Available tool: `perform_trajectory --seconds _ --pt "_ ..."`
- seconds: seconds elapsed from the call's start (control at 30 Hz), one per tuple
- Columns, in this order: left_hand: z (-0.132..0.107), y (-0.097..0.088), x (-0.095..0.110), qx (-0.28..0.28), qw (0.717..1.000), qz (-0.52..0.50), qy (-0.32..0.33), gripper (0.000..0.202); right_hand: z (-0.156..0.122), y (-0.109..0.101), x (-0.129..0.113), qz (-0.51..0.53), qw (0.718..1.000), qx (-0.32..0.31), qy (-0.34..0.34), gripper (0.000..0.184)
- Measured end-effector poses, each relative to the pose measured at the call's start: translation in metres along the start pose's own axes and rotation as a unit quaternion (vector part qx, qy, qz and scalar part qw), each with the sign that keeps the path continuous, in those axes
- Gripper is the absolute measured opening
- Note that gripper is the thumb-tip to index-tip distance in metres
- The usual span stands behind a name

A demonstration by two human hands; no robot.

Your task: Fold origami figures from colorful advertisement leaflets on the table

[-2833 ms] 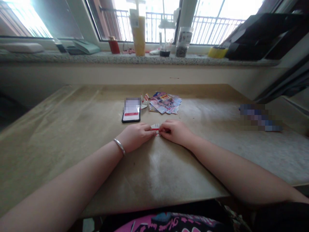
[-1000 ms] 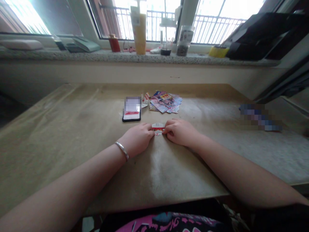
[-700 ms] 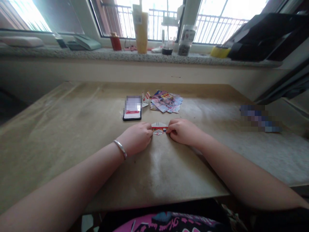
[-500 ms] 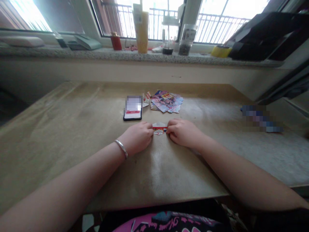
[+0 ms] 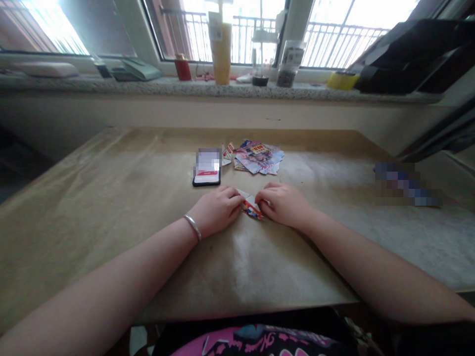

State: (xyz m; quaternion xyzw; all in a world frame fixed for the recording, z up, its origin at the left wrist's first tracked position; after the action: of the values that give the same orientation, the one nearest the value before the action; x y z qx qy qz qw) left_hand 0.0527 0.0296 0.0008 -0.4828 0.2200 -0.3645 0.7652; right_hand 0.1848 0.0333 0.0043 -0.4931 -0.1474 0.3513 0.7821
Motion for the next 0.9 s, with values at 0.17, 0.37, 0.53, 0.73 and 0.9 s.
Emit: perform_trajectory --seconds 0.17,0.37,0.53,0.73,0.9 --pt "0.001 0.005 -0.014 -0.011 0.997 -0.071 -0.029 0.023 0.0 0.006 -0.004 0.062 0.997 0.01 -0.036 0.02" --pt "-0.002 0.011 -0.021 -0.018 0.986 -0.148 -0.075 0.035 0.001 0.009 0.01 0.049 0.997 0.054 0.011 0.014" --pt "0.0 0.008 -0.012 -0.026 0.98 -0.19 -0.052 0.022 0.001 0.007 0.01 0.082 0.994 0.067 -0.022 0.009" --pt "0.0 0.002 0.0 -0.016 0.988 -0.153 -0.025 0.028 0.001 0.003 -0.002 0.083 0.993 0.051 -0.065 0.009" --pt "0.001 0.002 0.0 0.003 0.994 -0.107 0.019 0.014 0.001 0.004 -0.004 0.065 0.996 0.03 -0.055 0.013"
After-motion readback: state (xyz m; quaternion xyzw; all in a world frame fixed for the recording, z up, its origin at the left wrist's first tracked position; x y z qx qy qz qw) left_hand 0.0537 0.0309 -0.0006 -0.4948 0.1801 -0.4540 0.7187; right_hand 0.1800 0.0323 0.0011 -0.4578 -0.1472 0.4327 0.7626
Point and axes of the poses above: each hand's wrist, its own z-axis towards the middle knuckle, its own y-axis out of the palm, x = y × z, the point moved 6 cm from there along z, towards the middle knuckle, and after that the axes turned 12 degrees about x, right-handed, at the moved point
